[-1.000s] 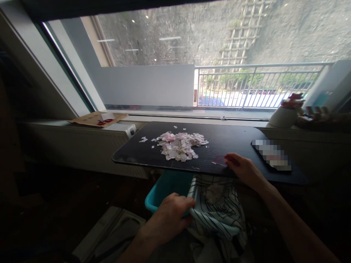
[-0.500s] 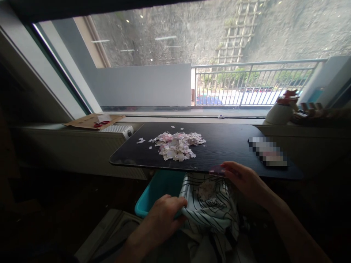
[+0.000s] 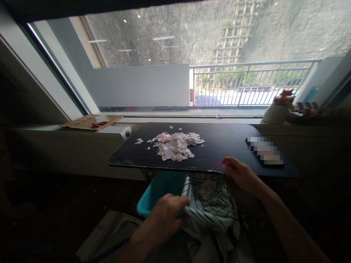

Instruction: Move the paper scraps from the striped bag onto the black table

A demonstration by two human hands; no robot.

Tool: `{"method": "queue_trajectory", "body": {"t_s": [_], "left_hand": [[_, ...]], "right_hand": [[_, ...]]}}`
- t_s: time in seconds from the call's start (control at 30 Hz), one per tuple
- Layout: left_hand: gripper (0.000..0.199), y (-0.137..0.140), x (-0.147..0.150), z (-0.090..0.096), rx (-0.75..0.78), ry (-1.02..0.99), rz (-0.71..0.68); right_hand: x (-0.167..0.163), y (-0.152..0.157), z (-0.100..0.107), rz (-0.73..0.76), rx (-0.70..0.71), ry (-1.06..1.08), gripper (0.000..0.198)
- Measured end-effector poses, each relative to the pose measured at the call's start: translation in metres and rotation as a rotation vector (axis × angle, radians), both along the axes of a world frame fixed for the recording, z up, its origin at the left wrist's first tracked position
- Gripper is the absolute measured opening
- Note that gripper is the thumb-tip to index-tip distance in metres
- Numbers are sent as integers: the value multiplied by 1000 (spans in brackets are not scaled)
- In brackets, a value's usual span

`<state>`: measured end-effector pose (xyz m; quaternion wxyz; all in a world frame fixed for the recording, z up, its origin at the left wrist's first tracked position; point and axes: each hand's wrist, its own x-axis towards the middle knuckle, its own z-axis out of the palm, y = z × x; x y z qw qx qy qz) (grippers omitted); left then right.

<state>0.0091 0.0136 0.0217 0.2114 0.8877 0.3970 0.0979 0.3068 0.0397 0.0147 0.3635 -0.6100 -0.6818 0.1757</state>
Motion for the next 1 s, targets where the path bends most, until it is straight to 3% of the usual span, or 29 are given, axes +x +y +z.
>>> {"method": "queue_trajectory", "body": {"t_s": [0.27, 0.5, 0.77, 1.0], "left_hand": [[11, 2, 2, 6, -6, 43, 15], [12, 2, -6, 12, -54, 9, 19], [11, -4, -16, -2, -49, -20, 87], [22, -8, -16, -20, -37, -17, 94]], "right_hand": [[2, 19, 14, 79, -63, 47, 22], [-10, 19, 22, 176, -235, 222, 31], [-37, 63, 5, 44, 41, 418, 45], [-47, 81, -14, -103, 150, 396, 29]]}}
